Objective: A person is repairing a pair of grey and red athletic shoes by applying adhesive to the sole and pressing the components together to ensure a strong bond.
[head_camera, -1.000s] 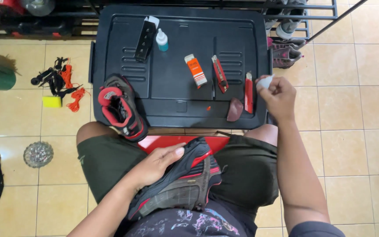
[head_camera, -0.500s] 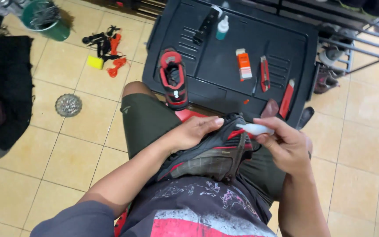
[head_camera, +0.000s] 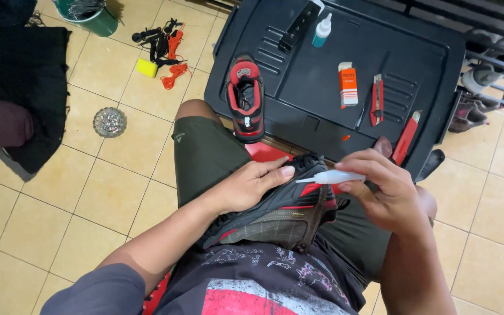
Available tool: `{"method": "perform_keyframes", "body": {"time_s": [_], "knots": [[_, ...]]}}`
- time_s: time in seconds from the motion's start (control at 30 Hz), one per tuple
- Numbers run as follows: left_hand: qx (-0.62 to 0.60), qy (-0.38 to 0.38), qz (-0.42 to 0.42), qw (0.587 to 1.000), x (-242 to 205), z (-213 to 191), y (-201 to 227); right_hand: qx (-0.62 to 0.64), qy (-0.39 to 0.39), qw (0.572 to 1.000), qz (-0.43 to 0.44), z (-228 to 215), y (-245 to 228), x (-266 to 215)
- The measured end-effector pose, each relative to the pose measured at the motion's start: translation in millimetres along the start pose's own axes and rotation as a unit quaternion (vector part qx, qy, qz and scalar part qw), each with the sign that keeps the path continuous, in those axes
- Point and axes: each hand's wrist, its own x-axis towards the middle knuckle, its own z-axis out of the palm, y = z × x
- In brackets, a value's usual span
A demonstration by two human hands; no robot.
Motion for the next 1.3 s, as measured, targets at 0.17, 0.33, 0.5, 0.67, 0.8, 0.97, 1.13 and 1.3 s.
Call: {"method": "perform_keyframes", "body": {"time_s": [0.17,0.33,0.5,0.67,0.8,0.97,1.13,1.3], "knots": [[0.01,0.002,-0.009,1.0,0.0,1.8,5.4,-0.007,-0.02,0.999,-0.047,-4.5,-7.5,12.3],[0.008,-0.002,-0.013,1.0,-2.1,3.2,10.5,-0.036,-0.046,0.996,-0.062,-9.0,-11.2,16.2],[0.019,-0.013,0.0,1.0,-0.9,3.1,7.0,-0.083,-0.084,0.991,-0.056,-9.8,-17.8,18.4],[0.019,-0.033,0.025,0.999,1.7,3.5,3.0,-0.142,-0.125,0.981,-0.044,-12.6,-18.3,17.8],[0.008,-0.043,0.021,0.999,-0.8,2.7,11.0,-0.162,-0.14,0.976,-0.046,-15.0,-21.0,21.0],[0.002,-0.05,0.027,0.998,-1.8,2.6,13.9,-0.181,-0.154,0.969,-0.062,-15.7,-28.4,25.6],[0.018,-0.041,0.024,0.999,5.0,4.1,2.8,-0.211,-0.178,0.957,-0.089,-15.9,-39.5,32.8],[0.008,-0.045,0.023,0.999,4.9,4.2,3.8,-0.227,-0.181,0.951,-0.11,-13.7,-48.5,38.5]]}}
